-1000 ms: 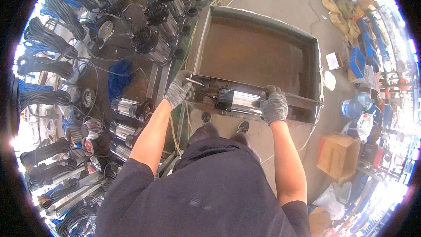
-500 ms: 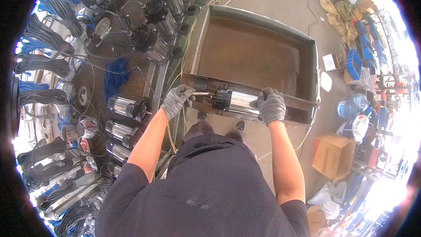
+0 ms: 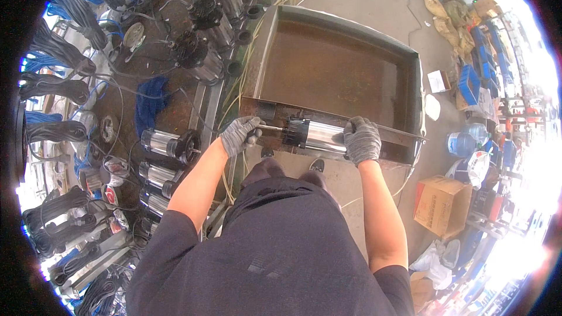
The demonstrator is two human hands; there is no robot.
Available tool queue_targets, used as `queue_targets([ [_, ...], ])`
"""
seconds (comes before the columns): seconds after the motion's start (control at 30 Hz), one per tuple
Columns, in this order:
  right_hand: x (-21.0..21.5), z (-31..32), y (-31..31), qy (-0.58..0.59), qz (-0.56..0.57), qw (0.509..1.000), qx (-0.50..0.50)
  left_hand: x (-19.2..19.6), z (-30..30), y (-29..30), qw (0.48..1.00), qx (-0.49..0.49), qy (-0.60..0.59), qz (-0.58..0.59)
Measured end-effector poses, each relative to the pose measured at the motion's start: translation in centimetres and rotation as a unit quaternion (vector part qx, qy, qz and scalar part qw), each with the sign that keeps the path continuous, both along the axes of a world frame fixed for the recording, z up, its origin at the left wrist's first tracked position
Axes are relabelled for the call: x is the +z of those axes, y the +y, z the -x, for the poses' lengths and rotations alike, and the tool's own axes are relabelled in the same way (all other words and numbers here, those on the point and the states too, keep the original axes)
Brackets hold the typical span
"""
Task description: Inspecting or testing submersible pumps by dipping them into a tank of industrial liquid.
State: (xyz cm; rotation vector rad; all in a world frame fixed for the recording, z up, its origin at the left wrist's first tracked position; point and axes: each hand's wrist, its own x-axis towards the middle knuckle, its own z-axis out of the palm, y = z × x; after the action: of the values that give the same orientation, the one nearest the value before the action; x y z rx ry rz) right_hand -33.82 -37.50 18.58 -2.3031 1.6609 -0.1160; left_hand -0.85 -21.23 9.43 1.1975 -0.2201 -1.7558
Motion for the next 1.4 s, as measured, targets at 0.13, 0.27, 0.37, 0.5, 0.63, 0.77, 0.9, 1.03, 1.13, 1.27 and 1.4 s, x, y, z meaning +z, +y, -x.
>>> queue_targets([
  [0.13, 0.0, 0.0, 0.2, -0.014, -0.001, 1.0, 0.001, 0.7, -0.1, -0.2, 0.999, -0.018, -0.029, -0.007],
  [0.27, 0.1, 0.0, 0.2, -0.009, -0.017, 1.0, -0.005, 1.5, 0.3, -0.3, 0.993, -0.038, -0.108, 0.025],
  [0.37, 0.1, 0.0, 0.2, -0.01, -0.021, 1.0, -0.008, 1.6, 0.6, -0.3, 0.991, -0.039, -0.123, 0.035],
  [0.5, 0.0, 0.0, 0.0, 0.005, -0.012, 1.0, -0.002, 1.5, 1.1, -0.8, 0.997, -0.008, -0.071, -0.015],
  [0.63, -0.2, 0.1, 0.0, -0.002, -0.017, 1.0, 0.003, 1.6, 0.3, -1.9, 0.983, -0.065, -0.142, -0.099],
  [0.77, -0.4, 0.1, 0.0, 0.001, -0.03, 1.0, 0.0, 2.0, -1.9, -2.1, 0.948, -0.223, -0.227, -0.033],
  [0.9, -0.5, 0.1, 0.0, 0.004, -0.014, 1.0, -0.004, 1.2, -2.3, -1.9, 0.86, -0.31, -0.395, 0.097],
  [1.03, -0.2, 0.0, 0.0, 0.006, -0.038, 0.999, -0.007, -0.2, -0.3, -1.5, 0.877, -0.192, -0.384, 0.213],
  [1.13, 0.2, -0.2, 0.1, 0.003, -0.035, 0.999, -0.012, -0.5, 0.6, -0.9, 0.929, -0.175, -0.324, 0.037],
  [1.27, 0.4, -0.1, 0.1, 0.008, -0.046, 0.999, -0.013, -0.6, 1.5, 0.0, 0.998, 0.006, -0.066, 0.024],
  [1.4, -0.1, 0.0, 0.1, 0.003, -0.023, 1.0, -0.009, -0.7, 1.4, 0.4, 0.993, 0.004, -0.1, 0.058],
])
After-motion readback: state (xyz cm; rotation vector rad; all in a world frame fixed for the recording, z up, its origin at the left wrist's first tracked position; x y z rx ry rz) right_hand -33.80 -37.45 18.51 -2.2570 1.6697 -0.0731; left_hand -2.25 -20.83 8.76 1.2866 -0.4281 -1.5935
